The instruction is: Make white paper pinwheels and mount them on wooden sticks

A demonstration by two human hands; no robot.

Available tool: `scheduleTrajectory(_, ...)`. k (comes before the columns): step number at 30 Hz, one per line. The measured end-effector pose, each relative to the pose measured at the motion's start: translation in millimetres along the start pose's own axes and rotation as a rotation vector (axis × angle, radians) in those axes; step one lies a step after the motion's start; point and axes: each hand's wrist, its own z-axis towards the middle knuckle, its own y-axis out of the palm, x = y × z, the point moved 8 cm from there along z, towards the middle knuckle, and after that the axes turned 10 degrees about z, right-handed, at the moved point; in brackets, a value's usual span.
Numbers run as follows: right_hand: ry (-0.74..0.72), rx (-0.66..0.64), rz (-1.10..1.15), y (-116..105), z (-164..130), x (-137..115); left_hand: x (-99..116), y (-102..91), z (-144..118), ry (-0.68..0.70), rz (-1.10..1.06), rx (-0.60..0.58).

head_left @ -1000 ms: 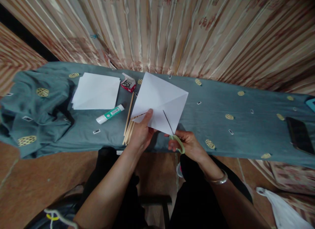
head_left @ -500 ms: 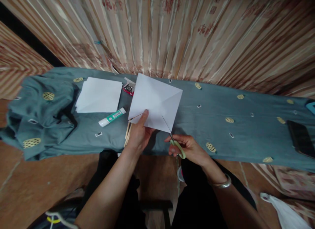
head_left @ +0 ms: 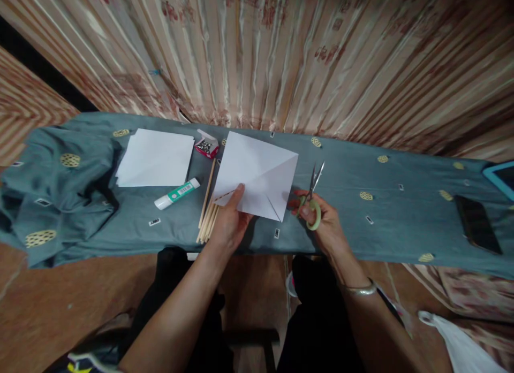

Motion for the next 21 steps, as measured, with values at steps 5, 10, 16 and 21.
scheduleTrajectory(5, 0.003, 0.093, 0.078, 8.3, 9.8, -3.6, -12.7, 12.2, -7.4, 0.027, 0.075, -0.088)
scheduleTrajectory(10, -0.019, 0.079, 0.091, -7.1, 18.9, -14.4, -0.6, 15.7, -10.1, 0.068, 0.134, -0.243)
scheduleTrajectory(16, 0.019, -0.038, -0.012, -14.6, 19.4, -24.5, 5.3, 2.5, -8.2, 0.031, 0.357, -0.318)
scheduleTrajectory(21, 0.021, -0.080, -0.050, -5.5, 21.3, -20.5, -8.6, -12.1, -1.7, 0.029, 0.572, -0.233)
